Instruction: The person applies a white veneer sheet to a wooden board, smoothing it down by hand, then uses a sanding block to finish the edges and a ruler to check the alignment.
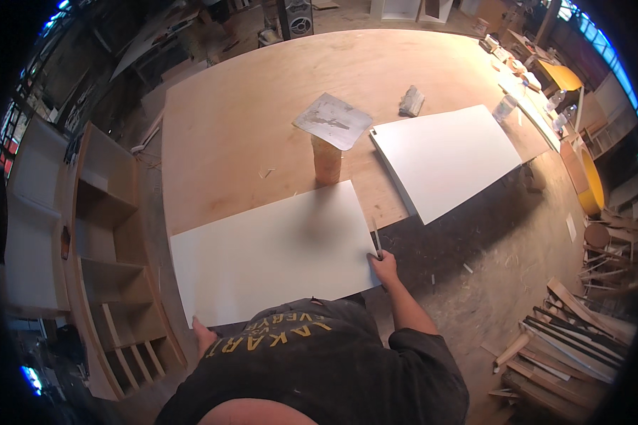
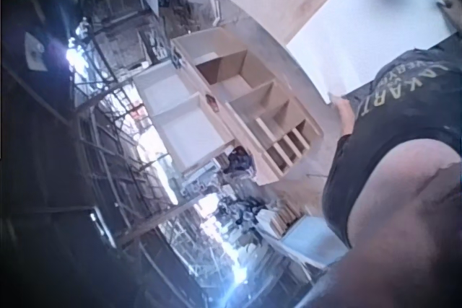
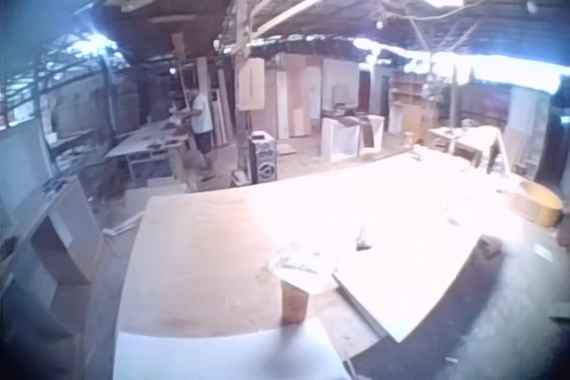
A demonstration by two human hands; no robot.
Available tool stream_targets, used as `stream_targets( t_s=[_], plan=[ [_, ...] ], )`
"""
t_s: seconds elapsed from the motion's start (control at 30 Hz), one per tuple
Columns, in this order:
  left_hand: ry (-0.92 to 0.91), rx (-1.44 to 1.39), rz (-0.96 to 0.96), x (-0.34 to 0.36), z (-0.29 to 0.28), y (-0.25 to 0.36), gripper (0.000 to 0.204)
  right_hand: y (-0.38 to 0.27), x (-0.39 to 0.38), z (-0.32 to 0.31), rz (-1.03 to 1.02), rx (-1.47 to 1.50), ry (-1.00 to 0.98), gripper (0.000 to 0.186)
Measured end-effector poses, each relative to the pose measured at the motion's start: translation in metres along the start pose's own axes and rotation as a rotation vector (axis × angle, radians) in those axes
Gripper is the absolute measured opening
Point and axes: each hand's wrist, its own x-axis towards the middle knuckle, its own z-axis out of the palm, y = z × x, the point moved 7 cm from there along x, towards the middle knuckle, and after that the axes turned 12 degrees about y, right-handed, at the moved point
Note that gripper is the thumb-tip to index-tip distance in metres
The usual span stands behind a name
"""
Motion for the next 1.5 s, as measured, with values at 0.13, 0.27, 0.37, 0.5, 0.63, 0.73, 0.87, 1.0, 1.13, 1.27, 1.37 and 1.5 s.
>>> stream_targets(
  t_s=[0.13,0.27,0.37,0.5,0.63,0.73,0.87,1.0,1.13,1.27,1.37,1.5],
  plan=[
    [0.581,0.579,0.939,-0.065,0.071,0.095,0.059,0.002,-0.002,0.003,0.139,0.074,-0.008,0.023],
    [-0.490,0.519,0.958,-0.182,0.334,0.106,0.079,0.008,-0.002,0.002,0.179,0.167,-0.020,0.028],
    [-0.920,0.553,1.152,-0.293,0.485,0.078,0.108,0.001,-0.003,0.001,0.213,0.205,-0.049,0.030],
    [-1.020,0.374,1.221,-0.350,0.605,0.029,0.117,0.009,-0.001,0.002,0.214,0.128,-0.063,0.038],
    [-1.059,0.087,1.111,-0.375,0.646,0.009,0.096,0.021,-0.017,-0.007,0.226,0.032,-0.264,0.042],
    [-0.927,0.144,1.250,-0.389,0.664,0.012,0.080,0.026,-0.032,-0.008,0.337,0.146,-0.403,0.032],
    [-0.736,0.210,1.233,-0.379,0.711,0.014,0.084,0.029,-0.026,-0.010,0.227,0.106,-0.356,0.035],
    [-0.679,0.084,1.254,-0.370,0.768,0.023,0.087,-0.008,-0.006,-0.003,0.130,-0.083,-0.377,0.039],
    [-0.623,0.077,1.313,-0.359,0.824,0.024,0.085,-0.016,0.022,0.014,-0.076,-0.304,-0.423,0.037],
    [-0.460,0.167,1.221,-0.341,0.849,0.030,0.087,-0.020,0.043,0.032,-0.011,-0.276,-0.462,0.035],
    [-0.423,0.128,1.226,-0.343,0.864,0.035,0.088,-0.026,0.055,0.043,-0.011,-0.224,-0.389,0.032],
    [-0.520,0.095,1.178,-0.355,0.880,0.030,0.095,-0.025,0.061,0.050,0.041,-0.226,-0.411,0.033]
  ],
)
